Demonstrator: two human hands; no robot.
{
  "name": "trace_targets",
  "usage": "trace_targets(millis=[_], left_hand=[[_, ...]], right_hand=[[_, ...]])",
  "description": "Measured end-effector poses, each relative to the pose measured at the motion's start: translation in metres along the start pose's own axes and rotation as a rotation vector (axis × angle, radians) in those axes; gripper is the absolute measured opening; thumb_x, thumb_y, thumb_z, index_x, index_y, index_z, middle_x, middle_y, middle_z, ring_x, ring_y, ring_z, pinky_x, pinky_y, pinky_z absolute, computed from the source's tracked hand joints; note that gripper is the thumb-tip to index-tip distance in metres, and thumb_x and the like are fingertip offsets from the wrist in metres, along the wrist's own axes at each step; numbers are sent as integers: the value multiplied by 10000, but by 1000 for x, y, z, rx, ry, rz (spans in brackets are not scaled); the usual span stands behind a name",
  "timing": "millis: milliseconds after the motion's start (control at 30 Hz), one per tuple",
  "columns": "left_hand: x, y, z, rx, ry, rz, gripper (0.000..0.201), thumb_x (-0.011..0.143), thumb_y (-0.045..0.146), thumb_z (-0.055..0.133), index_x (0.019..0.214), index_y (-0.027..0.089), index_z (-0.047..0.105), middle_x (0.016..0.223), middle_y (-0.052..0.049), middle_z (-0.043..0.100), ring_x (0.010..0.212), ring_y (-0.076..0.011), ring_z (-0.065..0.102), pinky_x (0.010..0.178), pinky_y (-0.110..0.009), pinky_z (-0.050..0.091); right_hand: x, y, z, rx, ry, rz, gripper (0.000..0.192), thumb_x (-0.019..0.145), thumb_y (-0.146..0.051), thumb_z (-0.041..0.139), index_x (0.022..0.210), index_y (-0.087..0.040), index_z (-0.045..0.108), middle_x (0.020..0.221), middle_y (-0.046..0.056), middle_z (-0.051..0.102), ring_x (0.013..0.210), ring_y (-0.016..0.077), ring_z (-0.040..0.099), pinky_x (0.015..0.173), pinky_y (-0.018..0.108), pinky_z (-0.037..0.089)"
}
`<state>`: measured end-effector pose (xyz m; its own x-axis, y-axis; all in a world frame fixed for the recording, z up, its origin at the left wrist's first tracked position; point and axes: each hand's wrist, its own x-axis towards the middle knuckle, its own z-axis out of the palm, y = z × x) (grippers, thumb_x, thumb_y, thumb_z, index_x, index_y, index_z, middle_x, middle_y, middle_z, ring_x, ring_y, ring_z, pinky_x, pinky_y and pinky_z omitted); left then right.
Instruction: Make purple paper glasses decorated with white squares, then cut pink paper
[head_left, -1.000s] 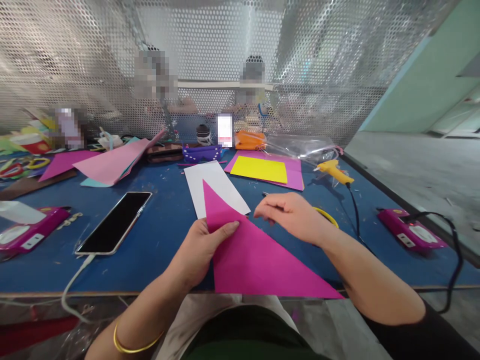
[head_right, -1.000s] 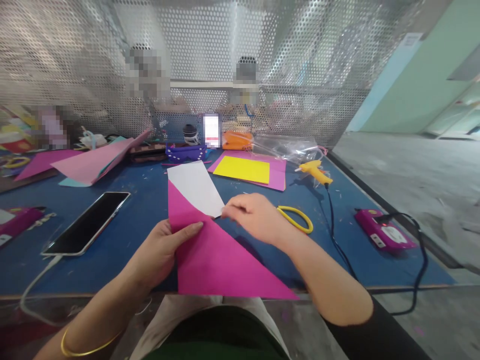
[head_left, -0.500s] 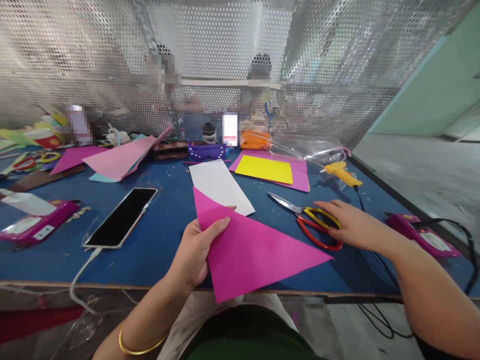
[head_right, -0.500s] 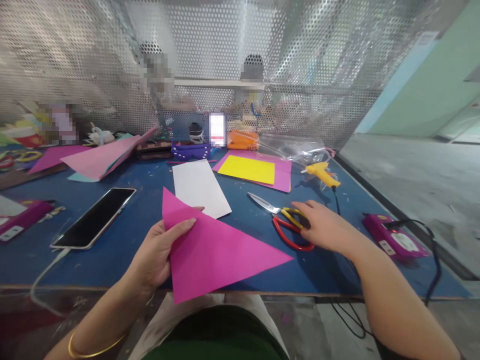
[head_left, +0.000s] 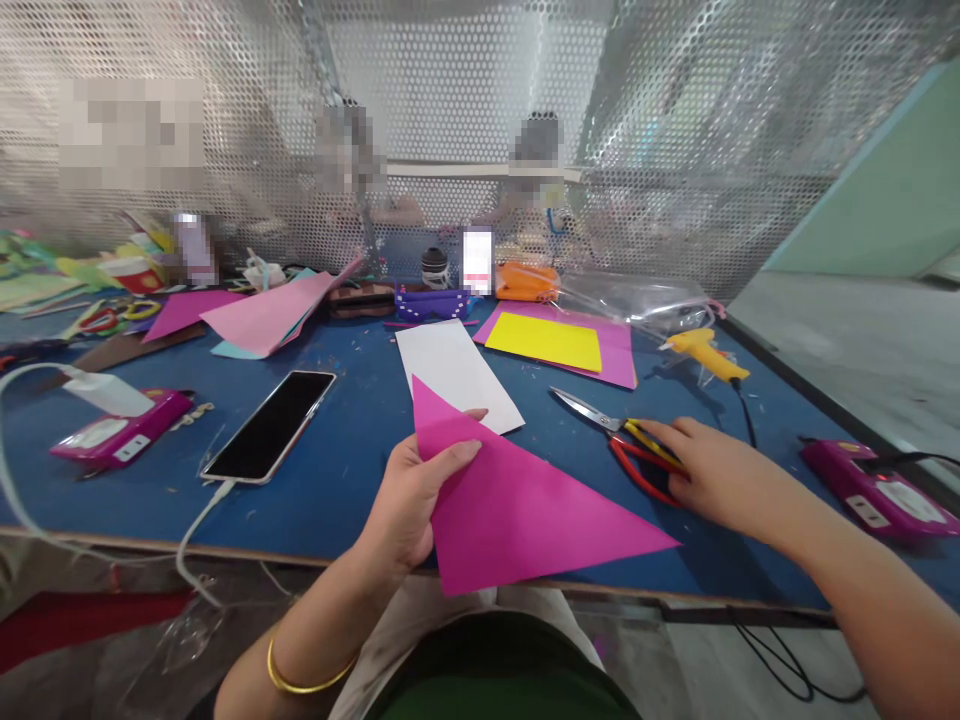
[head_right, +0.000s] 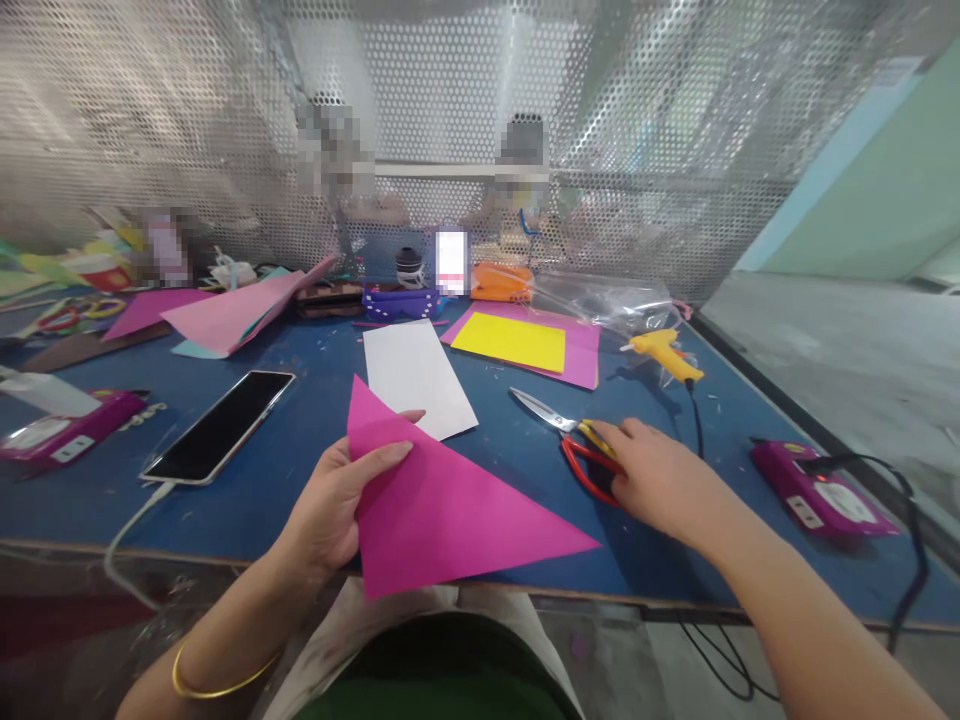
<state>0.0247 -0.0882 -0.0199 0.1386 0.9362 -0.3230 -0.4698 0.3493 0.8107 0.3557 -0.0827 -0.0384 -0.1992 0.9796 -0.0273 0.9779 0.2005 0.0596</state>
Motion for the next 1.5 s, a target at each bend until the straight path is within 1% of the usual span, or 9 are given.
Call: trace_targets(millis=[100, 233, 333, 467, 567, 700, 867, 1000, 1500], left_hand=[[-2, -1, 0, 0, -10, 5, 516, 655, 252, 853, 1152, 207, 722, 779, -33, 767, 684, -178, 703, 662, -275, 578], [-3, -3, -1, -13, -41, 13, 536, 686, 256, 842, 1201, 229, 696, 767, -23, 757, 674, -164, 695, 661, -276, 578], [-4, -2, -1, -16, -33, 29, 504, 676, 250, 849, 1160, 215, 717, 778, -32, 764, 684, -162, 698, 665, -262, 572], [-4, 1, 1, 1, -7, 31, 402, 650, 233, 859, 1038, 190, 762, 784, -39, 777, 692, -166, 702, 663, -251, 564], [-2, -1, 3, 18, -2, 24, 336, 624, 224, 868, 947, 183, 782, 758, -31, 775, 668, -162, 695, 641, -244, 553], [-1, -4, 4, 48, 14, 31, 270, 599, 238, 883, 844, 181, 788, 744, -29, 772, 662, -162, 690, 639, -246, 550], [-3, -5, 2, 89, 47, 57, 219, 585, 252, 892, 758, 180, 778, 744, -42, 773, 657, -176, 692, 632, -264, 556], [-4, -4, 2, 131, 71, 115, 211, 591, 256, 882, 760, 179, 782, 766, -54, 780, 677, -201, 702, 638, -287, 567], [-8, -10, 1, 185, 148, 219, 255, 587, 275, 890, 792, 194, 761, 766, -28, 778, 679, -212, 717, 618, -286, 580]], right_hand=[[9, -3, -3, 46, -54, 44, 669, 695, -116, 544, 1359, -197, 532, 986, 90, 677, 784, 224, 675, 635, 292, 457], [14, 2, 1, 53, -52, 101, 548, 725, -207, 564, 1273, -196, 590, 871, 100, 735, 731, 290, 700, 570, 320, 455], [9, 2, 5, 73, -18, 118, 539, 794, -276, 527, 1325, -185, 546, 962, 135, 747, 854, 334, 714, 666, 392, 520], [-7, -14, 6, 634, 75, 3, 612, 871, -293, 484, 1465, -199, 366, 1155, 117, 702, 976, 248, 705, 844, 376, 562], [-19, -35, -2, 1017, 13, -17, 569, 862, -354, 564, 1400, -205, 451, 1107, 101, 710, 912, 226, 716, 821, 354, 588], [-27, -58, -21, 940, -52, -42, 576, 743, -329, 717, 1290, -251, 559, 1125, 61, 709, 978, 248, 698, 838, 332, 583], [-32, -71, -31, 846, -124, -142, 558, 764, -239, 670, 1304, -280, 540, 1199, 51, 695, 1073, 244, 680, 855, 315, 583], [-35, -76, -29, 742, -19, -201, 441, 778, -285, 659, 1217, -296, 613, 1195, 36, 705, 1034, 227, 696, 837, 315, 589], [-51, -87, -23, 586, 158, -247, 474, 830, -260, 572, 1302, -298, 598, 1143, 75, 721, 953, 241, 722, 733, 324, 621]])
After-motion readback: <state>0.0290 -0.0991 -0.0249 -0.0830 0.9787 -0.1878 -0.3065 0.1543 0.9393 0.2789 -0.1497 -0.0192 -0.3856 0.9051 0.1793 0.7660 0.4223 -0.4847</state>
